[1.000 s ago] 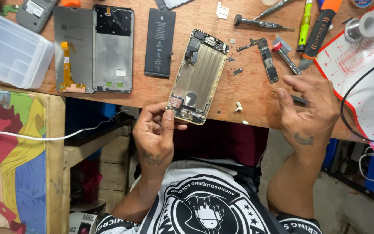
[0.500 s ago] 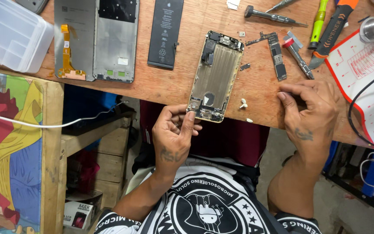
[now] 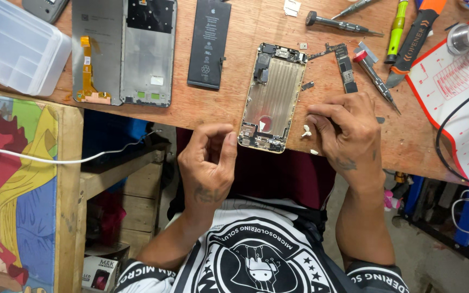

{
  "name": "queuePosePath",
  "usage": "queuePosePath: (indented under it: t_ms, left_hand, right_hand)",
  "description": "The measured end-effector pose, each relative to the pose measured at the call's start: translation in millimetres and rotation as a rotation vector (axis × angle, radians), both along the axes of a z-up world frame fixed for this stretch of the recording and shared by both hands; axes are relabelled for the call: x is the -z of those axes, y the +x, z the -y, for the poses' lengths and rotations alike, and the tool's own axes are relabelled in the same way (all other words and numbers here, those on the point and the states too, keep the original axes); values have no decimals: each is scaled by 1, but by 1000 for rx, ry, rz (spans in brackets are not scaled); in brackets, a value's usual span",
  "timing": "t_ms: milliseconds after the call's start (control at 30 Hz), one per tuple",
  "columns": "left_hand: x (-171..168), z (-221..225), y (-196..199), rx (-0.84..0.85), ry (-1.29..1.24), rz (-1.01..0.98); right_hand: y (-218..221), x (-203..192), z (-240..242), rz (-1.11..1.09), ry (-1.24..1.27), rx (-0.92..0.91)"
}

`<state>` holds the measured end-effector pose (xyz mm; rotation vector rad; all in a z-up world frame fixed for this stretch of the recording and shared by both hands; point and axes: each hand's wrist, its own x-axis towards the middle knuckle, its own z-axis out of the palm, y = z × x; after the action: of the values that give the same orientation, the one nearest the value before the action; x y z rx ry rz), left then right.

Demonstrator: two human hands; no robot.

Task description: The person removes the battery from a disassembled smartphone using a plastic pry tool, then uses a screwdriver to remove screws and a small metal bracket from the phone's interior. The battery and bracket are placed on the workbench.

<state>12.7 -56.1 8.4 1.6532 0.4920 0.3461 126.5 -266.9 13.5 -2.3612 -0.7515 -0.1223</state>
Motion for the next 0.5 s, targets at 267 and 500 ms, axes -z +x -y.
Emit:
queuePosePath:
  t_ms: [267,500]
  left_hand:
    - [14,-8,70,104,405,282]
    - [25,2,68,15,254,362]
  right_hand:
    - [2,-7,4,-20,-39,8]
    - [-12,-19,-9,-32,1,-203]
